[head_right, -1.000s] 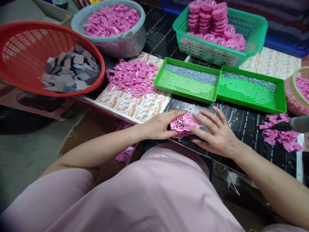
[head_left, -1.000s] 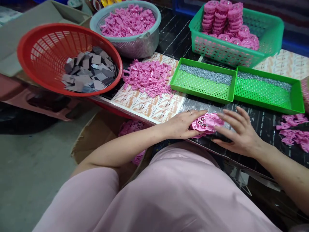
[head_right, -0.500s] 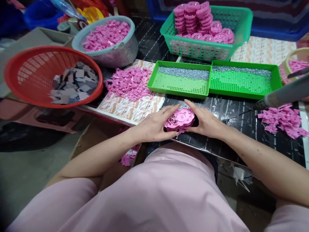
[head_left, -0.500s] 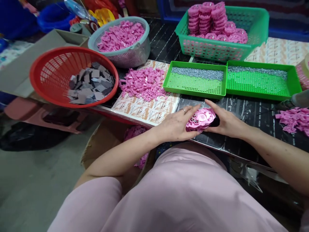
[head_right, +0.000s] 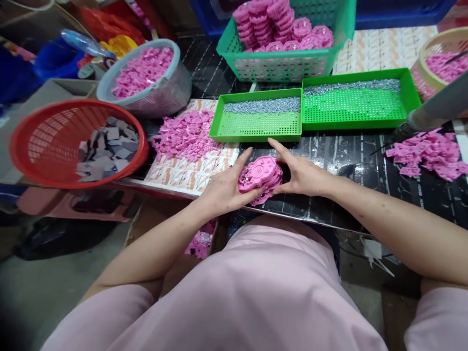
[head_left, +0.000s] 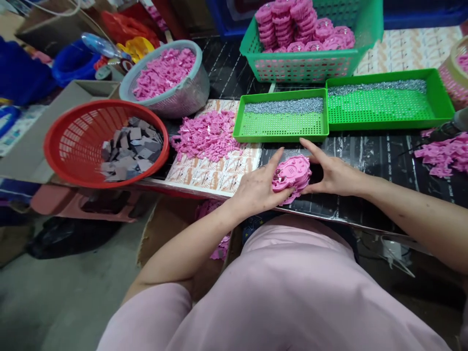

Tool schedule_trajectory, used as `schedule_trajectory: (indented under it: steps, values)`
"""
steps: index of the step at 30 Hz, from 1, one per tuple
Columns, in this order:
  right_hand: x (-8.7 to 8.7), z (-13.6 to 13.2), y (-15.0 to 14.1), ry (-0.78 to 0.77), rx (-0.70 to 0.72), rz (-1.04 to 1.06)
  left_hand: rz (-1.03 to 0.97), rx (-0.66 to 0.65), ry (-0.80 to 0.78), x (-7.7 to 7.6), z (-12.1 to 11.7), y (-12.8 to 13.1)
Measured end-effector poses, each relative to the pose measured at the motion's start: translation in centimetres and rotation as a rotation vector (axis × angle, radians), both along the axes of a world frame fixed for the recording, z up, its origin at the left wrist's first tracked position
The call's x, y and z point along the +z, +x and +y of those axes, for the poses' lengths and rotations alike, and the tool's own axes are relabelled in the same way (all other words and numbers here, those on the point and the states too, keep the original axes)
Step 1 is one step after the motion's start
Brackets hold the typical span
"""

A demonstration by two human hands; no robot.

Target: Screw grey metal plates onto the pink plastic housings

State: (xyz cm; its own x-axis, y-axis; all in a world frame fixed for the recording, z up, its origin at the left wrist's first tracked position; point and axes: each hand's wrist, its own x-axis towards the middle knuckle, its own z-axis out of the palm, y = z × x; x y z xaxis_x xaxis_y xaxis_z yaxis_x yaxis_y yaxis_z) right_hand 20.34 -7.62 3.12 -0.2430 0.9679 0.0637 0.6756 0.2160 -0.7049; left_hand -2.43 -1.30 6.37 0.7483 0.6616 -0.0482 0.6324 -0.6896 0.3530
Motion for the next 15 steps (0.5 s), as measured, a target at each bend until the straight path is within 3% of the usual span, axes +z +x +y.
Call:
schedule_trajectory:
  steps: [8, 12, 15]
  values:
    - [-0.3, 0.1, 0.5, 0.020, 0.069, 0.046, -0.058, 0.159, 0.019, 0.4, 0.5, -1.5]
    - [-0.3, 0.4, 0.5, 0.115, 0.141, -0.075, 0.083, 0.277, 0.138, 0.2, 1.1, -3.3]
    - [-0.3, 1.1, -0.3, 0.188, 0.245, -0.170, 0.219, 0.295, 0.221, -0.5, 1.1, -4.2]
